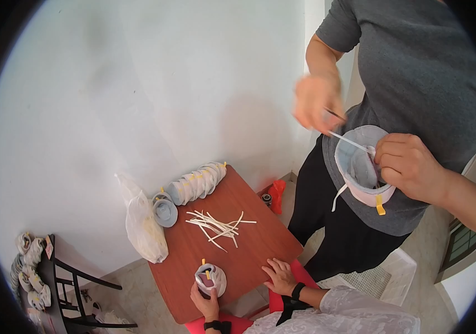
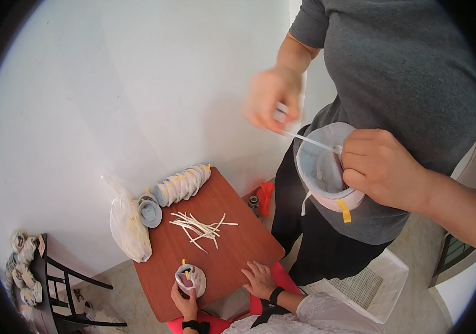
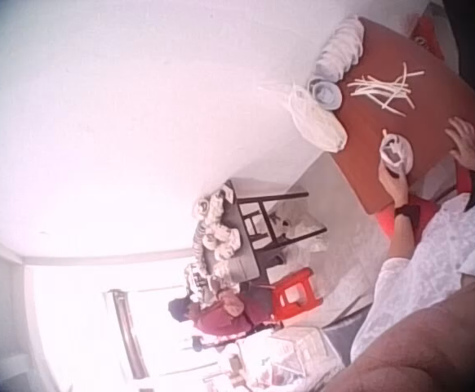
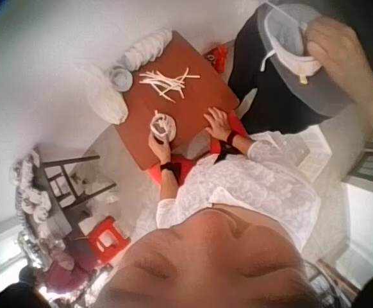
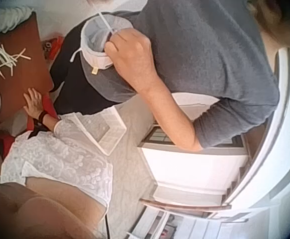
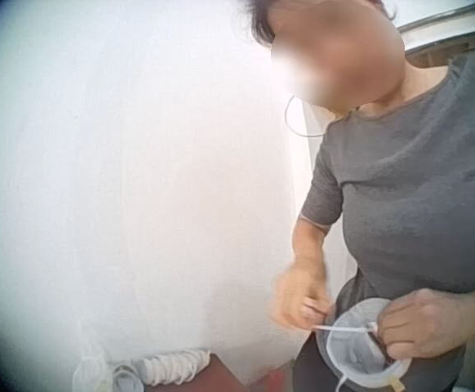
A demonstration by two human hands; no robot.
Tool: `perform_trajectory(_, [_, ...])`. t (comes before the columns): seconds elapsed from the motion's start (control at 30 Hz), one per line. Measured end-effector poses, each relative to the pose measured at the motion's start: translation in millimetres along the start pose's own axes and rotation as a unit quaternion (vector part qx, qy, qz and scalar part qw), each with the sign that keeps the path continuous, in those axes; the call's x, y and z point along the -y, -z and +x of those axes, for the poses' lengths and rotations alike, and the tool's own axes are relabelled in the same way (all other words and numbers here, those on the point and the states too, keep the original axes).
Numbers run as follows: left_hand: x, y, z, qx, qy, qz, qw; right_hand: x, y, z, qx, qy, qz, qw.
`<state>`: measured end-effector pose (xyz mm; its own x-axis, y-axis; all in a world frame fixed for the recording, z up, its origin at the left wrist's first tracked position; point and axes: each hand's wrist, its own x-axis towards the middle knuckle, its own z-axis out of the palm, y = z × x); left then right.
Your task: Lacing a small shoe using a pulling tool.
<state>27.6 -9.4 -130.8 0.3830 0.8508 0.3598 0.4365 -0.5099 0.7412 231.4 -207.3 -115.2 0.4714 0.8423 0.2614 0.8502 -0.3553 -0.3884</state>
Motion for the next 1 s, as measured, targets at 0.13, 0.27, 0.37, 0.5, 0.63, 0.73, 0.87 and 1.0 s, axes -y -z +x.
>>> perform_trajectory(0.13, [-2.1,0.3,0.6,0.007,0.014,-0.013,1.000,0.1,1.4,0.6,-0.002,0.002,0.001,1.000])
perform_trajectory(0.27, [-4.2,1.7,0.2,0.001,0.012,-0.017,1.000,1.0,1.9,0.8,-0.002,0.002,0.001,1.000])
perform_trajectory(0.37, [-3.6,1.3,0.0,0.004,0.017,-0.021,1.000,1.5,3.1,0.8,-0.003,0.000,0.005,1.000])
perform_trajectory(0.5, [-5.9,1.3,0.6,0.008,0.025,-0.023,0.999,-0.6,2.2,-0.4,-0.003,0.000,0.006,1.000])
perform_trajectory(0.63, [-2.3,0.6,-0.5,0.009,0.025,-0.024,0.999,-0.4,0.9,-0.3,0.000,-0.002,0.003,1.000])
perform_trajectory(0.73, [1.6,0.0,-0.9,0.007,0.028,-0.024,0.999,1.4,2.5,0.4,0.000,0.000,0.004,1.000])
perform_trajectory(0.87, [2.1,-1.7,-1.5,0.008,0.029,-0.022,0.999,-0.7,1.2,-0.4,-0.002,0.001,0.004,1.000])
perform_trajectory(1.0, [1.2,-1.7,-1.4,0.004,0.021,-0.026,0.999,-0.4,1.4,-0.7,-0.004,0.001,0.003,1.000])
